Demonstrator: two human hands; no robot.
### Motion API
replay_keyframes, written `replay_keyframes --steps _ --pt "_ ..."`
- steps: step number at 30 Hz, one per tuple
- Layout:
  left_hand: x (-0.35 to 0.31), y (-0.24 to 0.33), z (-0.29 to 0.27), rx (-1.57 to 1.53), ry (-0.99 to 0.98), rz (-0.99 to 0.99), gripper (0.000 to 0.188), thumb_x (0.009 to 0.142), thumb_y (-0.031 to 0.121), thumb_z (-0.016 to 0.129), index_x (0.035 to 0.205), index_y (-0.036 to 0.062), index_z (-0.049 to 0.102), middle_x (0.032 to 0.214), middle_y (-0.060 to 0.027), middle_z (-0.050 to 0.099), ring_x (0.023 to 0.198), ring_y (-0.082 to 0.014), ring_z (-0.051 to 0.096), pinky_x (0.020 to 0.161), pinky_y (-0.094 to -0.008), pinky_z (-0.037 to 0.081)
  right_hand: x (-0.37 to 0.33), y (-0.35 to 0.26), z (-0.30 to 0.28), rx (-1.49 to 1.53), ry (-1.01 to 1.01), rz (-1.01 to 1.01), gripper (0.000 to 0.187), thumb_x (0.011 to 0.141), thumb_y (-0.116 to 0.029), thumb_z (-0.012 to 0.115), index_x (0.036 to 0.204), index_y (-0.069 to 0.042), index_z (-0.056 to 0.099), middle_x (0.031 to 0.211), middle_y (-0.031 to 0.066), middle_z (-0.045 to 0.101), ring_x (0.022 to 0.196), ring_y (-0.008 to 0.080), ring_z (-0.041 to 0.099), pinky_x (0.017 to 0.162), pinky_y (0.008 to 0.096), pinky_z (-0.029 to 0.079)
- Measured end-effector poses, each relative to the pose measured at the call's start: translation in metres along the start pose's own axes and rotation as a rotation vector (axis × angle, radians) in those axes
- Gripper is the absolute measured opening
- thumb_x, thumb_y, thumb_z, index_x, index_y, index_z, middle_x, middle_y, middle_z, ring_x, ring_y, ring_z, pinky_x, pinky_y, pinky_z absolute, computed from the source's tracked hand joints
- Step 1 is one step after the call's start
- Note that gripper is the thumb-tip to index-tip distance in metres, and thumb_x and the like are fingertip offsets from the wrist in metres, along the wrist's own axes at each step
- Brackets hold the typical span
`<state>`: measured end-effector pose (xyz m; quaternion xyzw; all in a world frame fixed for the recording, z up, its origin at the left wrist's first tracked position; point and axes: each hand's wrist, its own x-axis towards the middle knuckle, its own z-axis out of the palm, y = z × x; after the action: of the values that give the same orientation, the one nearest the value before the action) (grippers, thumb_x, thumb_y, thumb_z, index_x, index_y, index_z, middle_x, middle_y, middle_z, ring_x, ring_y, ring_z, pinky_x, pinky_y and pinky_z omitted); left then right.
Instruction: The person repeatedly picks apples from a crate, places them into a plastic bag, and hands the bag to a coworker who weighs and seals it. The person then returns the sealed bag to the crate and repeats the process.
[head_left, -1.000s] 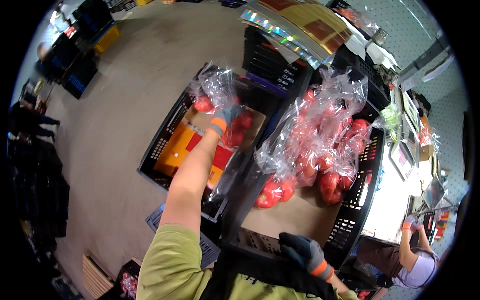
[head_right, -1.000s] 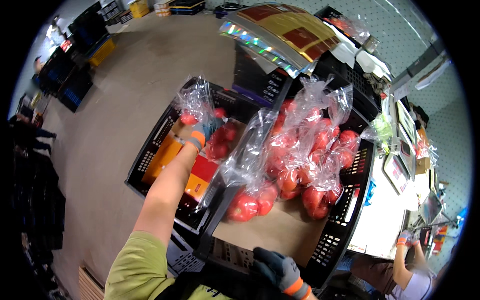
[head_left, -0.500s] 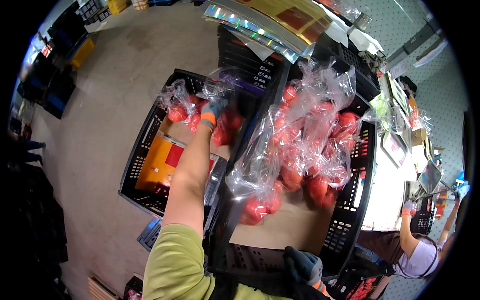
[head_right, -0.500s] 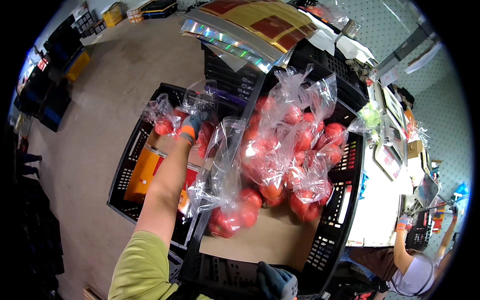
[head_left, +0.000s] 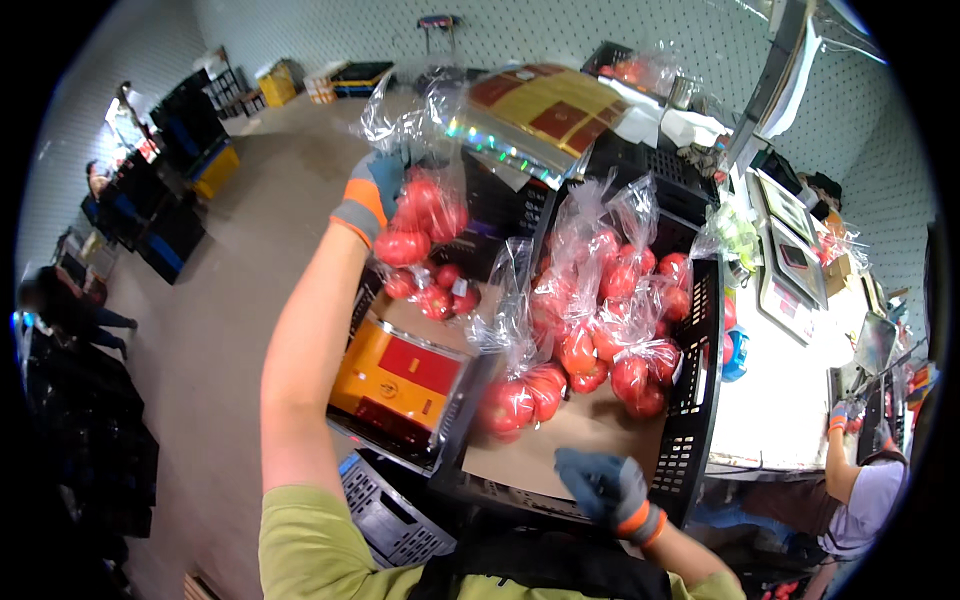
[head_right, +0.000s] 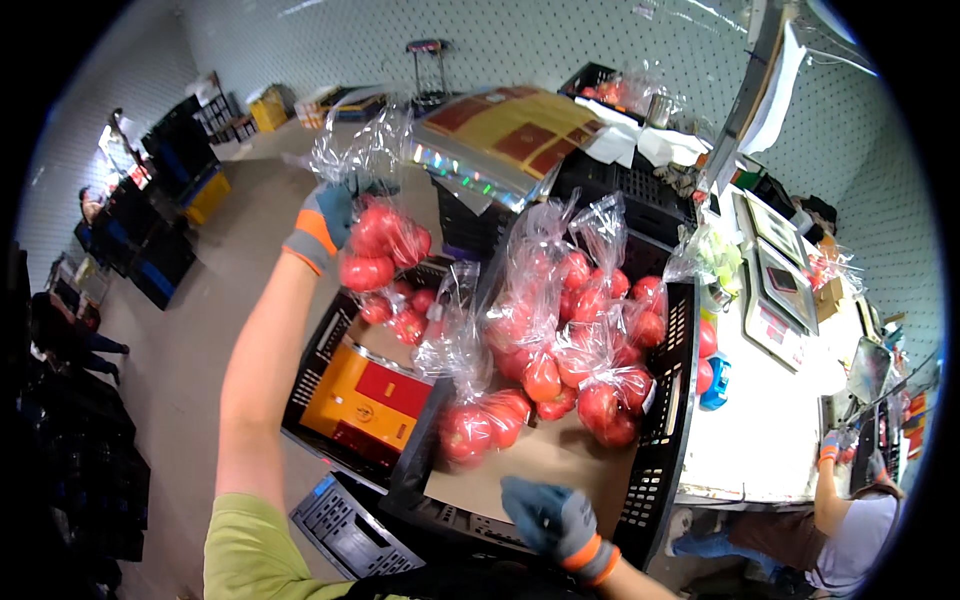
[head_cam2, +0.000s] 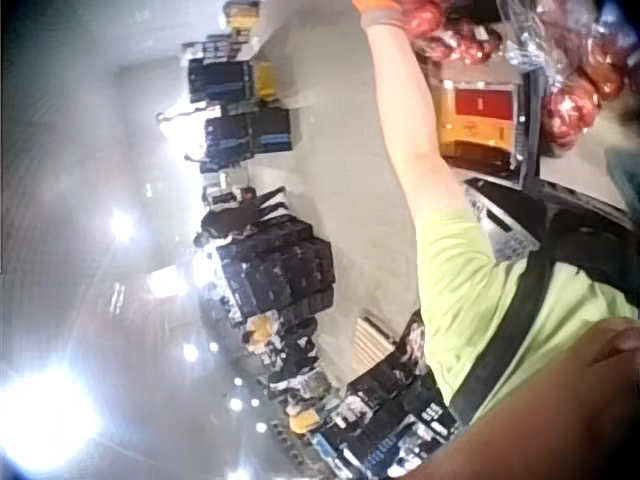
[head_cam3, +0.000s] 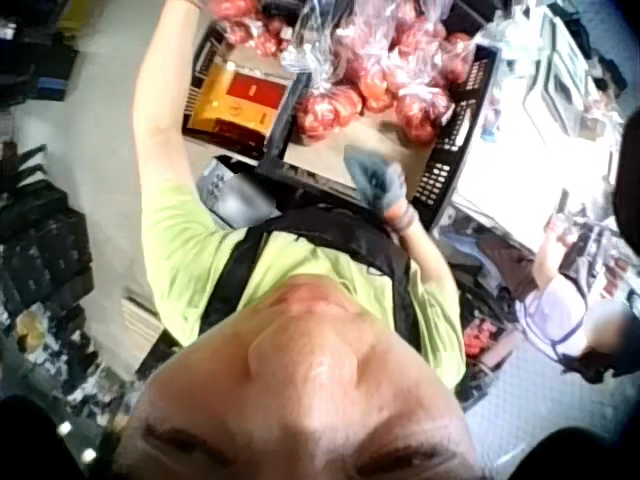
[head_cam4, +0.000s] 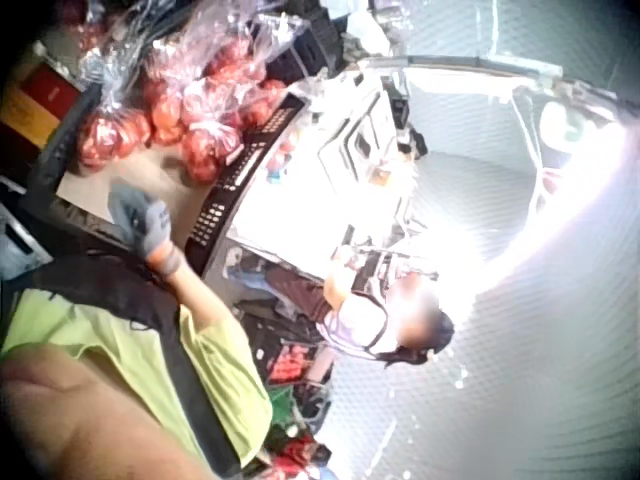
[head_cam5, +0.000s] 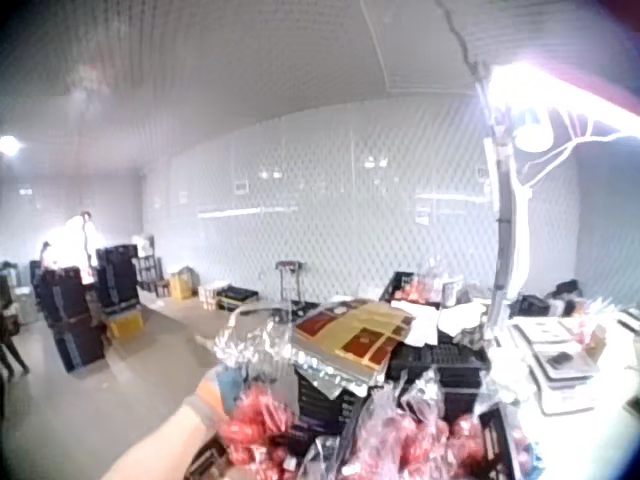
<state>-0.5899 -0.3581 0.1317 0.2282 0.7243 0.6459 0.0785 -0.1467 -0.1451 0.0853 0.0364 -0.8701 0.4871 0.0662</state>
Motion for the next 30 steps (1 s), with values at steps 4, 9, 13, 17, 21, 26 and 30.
replay_keyframes --steps 4,9,13,17,21,26,30 --pt "-0.046 0.157 -0.009 0.669 -0.102 0.225 0.047 0.071 -0.005 0.051 0.115 0.0084 0.060 0.102 -0.0058 0.065 0.074 -0.0177 0.058 0.072 -0.0287 0.048 0.086 -0.046 -0.044 -0.122 0.205 -0.401 0.036 0.076 -0.007 0.068 0.109 0.004 0.058 0.090 0.0189 0.065 0.080 0.0322 0.064 0.071 0.0356 0.050" --pt "-0.067 0.271 0.032 1.040 -0.301 0.618 0.048 0.070 -0.007 0.053 0.115 0.0062 0.061 0.101 -0.0088 0.067 0.074 -0.0179 0.060 0.074 -0.0273 0.050 0.171 -0.100 -0.074 -0.108 0.479 -0.559 0.065 0.076 -0.016 0.072 0.127 0.008 0.040 0.118 0.0266 0.054 0.108 0.0333 0.056 0.088 0.0381 0.045" --pt "-0.117 0.316 0.095 1.132 -0.312 0.577 0.029 0.081 0.005 0.056 0.108 0.0039 0.065 0.096 -0.0060 0.067 0.078 -0.0096 0.058 0.077 -0.0252 0.049 0.189 -0.149 -0.089 0.571 -0.007 -0.315 0.062 0.071 -0.012 0.077 0.122 0.003 0.045 0.115 0.0218 0.057 0.099 0.0226 0.060 0.081 0.0335 0.049" --pt "-0.114 0.298 0.167 0.699 -0.365 0.500 0.019 0.091 0.008 0.055 0.104 -0.0023 0.064 0.094 -0.0053 0.064 0.082 -0.0123 0.059 0.076 -0.0257 0.050 0.170 -0.114 -0.087 0.896 -0.282 -0.463 0.038 0.075 0.002 0.068 0.110 -0.002 0.055 0.093 0.0044 0.064 0.083 0.0116 0.059 0.071 0.0244 0.050" --pt "-0.104 0.276 0.235 0.368 -0.663 0.712 0.014 0.088 0.009 0.061 0.096 -0.0014 0.066 0.089 -0.0049 0.065 0.080 -0.0109 0.059 0.072 -0.0243 0.050 0.093 -0.097 -0.140 0.760 -0.054 -0.360 0.030 0.080 0.002 0.062 0.109 -0.001 0.056 0.096 0.0054 0.063 0.082 0.0114 0.059 0.071 0.0245 0.049" --pt "-0.127 0.318 0.316 0.413 -1.149 0.546 0.042 0.076 0.006 0.073 0.114 -0.0004 0.058 0.105 -0.0058 0.063 0.086 -0.0118 0.057 0.072 -0.0254 0.049 0.017 -0.047 -0.196 0.785 0.401 -0.342 0.022 0.088 -0.005 0.056 0.109 0.003 0.059 0.095 0.0058 0.065 0.083 0.0084 0.057 0.072 0.0240 0.048" --pt "-0.117 0.307 0.387 0.594 -1.203 0.565 0.050 0.071 0.007 0.078 0.117 0.0005 0.058 0.109 -0.0040 0.062 0.091 -0.0115 0.057 0.078 -0.0273 0.049 -0.025 0.006 -0.245 0.489 0.603 -0.216 0.021 0.089 -0.010 0.056 0.106 0.003 0.062 0.087 0.0039 0.065 0.076 0.0061 0.056 0.065 0.0212 0.047"
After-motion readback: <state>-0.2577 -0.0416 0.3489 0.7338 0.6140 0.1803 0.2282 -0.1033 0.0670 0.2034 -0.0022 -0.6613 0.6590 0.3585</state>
